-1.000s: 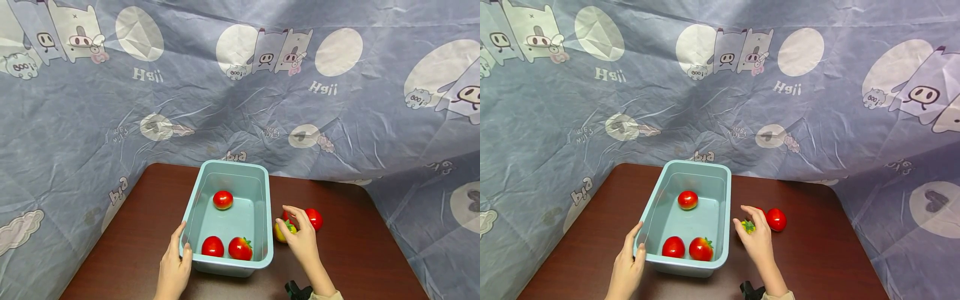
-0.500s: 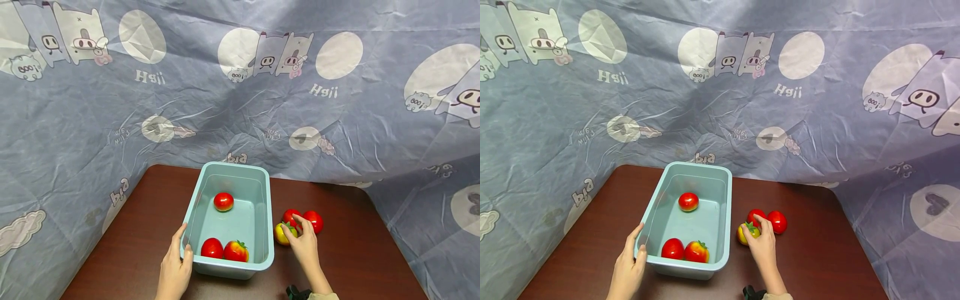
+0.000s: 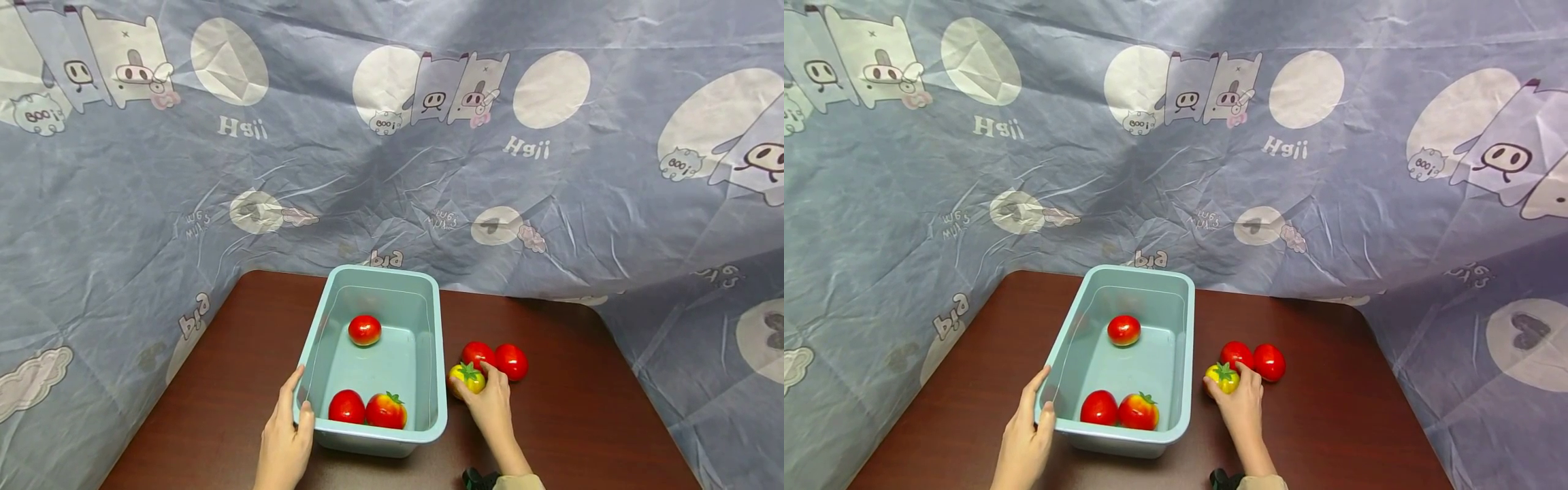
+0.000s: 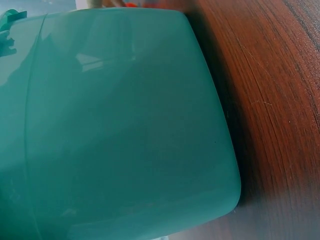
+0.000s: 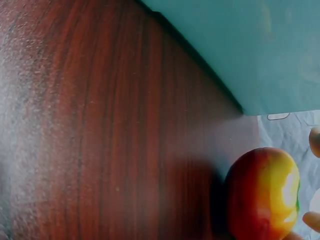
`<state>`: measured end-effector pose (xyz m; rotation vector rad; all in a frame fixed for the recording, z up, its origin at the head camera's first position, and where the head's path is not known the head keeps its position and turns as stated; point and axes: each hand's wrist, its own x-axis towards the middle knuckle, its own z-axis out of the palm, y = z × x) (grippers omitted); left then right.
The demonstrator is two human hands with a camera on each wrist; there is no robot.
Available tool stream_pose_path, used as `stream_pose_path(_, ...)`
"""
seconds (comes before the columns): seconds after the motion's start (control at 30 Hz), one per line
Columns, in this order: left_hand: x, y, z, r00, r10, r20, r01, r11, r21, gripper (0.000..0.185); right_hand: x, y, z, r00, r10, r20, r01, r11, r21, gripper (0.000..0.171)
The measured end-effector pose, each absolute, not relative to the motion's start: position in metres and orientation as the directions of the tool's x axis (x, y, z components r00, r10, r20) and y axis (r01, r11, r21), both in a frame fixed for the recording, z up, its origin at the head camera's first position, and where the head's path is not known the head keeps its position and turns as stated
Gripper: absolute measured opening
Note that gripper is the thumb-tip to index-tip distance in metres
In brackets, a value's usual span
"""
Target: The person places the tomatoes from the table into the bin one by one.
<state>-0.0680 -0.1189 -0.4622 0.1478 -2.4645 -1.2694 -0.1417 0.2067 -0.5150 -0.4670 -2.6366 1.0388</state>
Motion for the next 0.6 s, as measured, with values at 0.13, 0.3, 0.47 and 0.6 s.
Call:
stream_pose_path(0.13, -0.068, -0.119, -0.462, -0.926, -0.258, 0.276, 0.075, 0.589, 0.804, 0.056, -0.142, 0.206, -0.52, -0.903, 0.406, 0.139, 0.212, 0.704, -0.678, 0.074)
stream_pose_path(0.3, -0.068, -0.119, -0.462, -0.923, -0.265, 0.278, 0.073, 0.589, 0.805, 0.056, -0.143, 0.204, -0.526, -0.892, 0.424, 0.159, 0.22, 0.713, -0.665, 0.077)
stream_pose_path(0.47, -0.068, -0.118, -0.461, -0.928, -0.265, 0.262, 0.059, 0.59, 0.805, 0.055, -0.143, 0.203, -0.53, -0.887, 0.433, 0.16, 0.229, 0.713, -0.662, 0.08)
stream_pose_path(0.6, -0.068, -0.117, -0.46, -0.929, -0.268, 0.255, 0.052, 0.588, 0.807, 0.055, -0.142, 0.202, -0.531, -0.886, 0.438, 0.155, 0.238, 0.715, -0.657, 0.081)
